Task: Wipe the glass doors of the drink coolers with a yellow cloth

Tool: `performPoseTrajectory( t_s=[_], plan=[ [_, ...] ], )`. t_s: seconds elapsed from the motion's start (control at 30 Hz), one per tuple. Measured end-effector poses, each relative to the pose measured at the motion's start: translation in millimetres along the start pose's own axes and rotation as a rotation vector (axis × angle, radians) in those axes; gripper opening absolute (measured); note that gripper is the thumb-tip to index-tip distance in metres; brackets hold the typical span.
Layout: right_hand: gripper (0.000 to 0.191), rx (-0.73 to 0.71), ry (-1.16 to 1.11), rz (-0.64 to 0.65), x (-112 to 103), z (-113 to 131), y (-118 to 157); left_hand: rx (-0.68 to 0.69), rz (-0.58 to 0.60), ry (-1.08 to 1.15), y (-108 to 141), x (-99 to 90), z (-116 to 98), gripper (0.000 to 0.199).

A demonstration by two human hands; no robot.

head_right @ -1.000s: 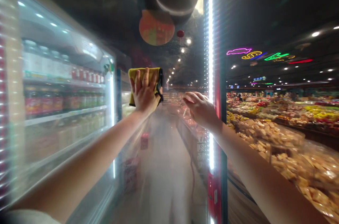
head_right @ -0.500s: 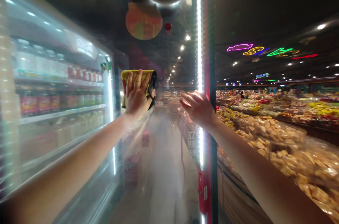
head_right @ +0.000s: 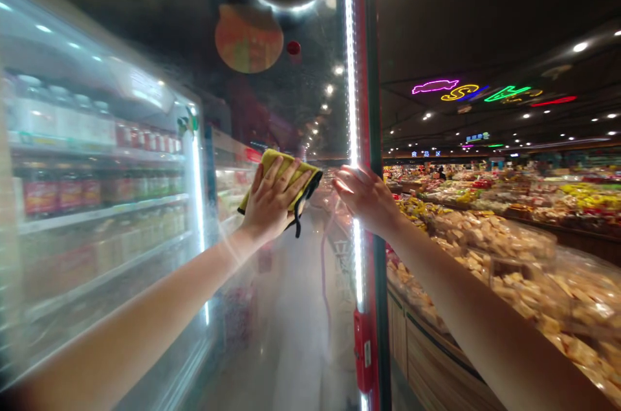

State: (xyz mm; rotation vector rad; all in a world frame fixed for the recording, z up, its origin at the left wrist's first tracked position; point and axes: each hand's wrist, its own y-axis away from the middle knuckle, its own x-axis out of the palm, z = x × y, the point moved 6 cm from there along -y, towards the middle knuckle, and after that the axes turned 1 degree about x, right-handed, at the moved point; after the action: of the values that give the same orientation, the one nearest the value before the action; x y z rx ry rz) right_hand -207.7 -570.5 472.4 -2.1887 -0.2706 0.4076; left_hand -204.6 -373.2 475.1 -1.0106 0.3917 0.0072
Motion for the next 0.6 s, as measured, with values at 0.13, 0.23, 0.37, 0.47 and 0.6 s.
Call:
performPoseTrajectory(
  t_s=[0.13, 0.23, 0.37, 0.47, 0.6],
  plan=[
    [0.029, 0.043, 0.0, -0.007, -5.4, -6.4, 0.1, -0.188, -0.128, 0.047, -54.6, -5.4, -2.1, 0.086],
    [0.029, 0.054, 0.017, 0.022, -13.1, -8.3, 5.4, -0.163, -0.128, 0.065, -57.0, -0.9, -16.6, 0.091],
    [0.031, 0.033, 0.027, 0.052, -23.4, -7.3, 15.3, 0.05, -0.018, 0.066, -17.1, 14.4, -42.6, 0.092],
    [0.034, 0.036, 0.023, 0.07, -26.3, -8.6, 19.1, 0.074, 0.0, 0.068, -5.6, 19.7, -49.7, 0.092],
    [0.033, 0.021, 0.011, 0.068, -26.9, -11.8, 17.0, -0.082, -0.078, 0.103, -48.2, 13.8, -42.3, 0.09]
  ],
)
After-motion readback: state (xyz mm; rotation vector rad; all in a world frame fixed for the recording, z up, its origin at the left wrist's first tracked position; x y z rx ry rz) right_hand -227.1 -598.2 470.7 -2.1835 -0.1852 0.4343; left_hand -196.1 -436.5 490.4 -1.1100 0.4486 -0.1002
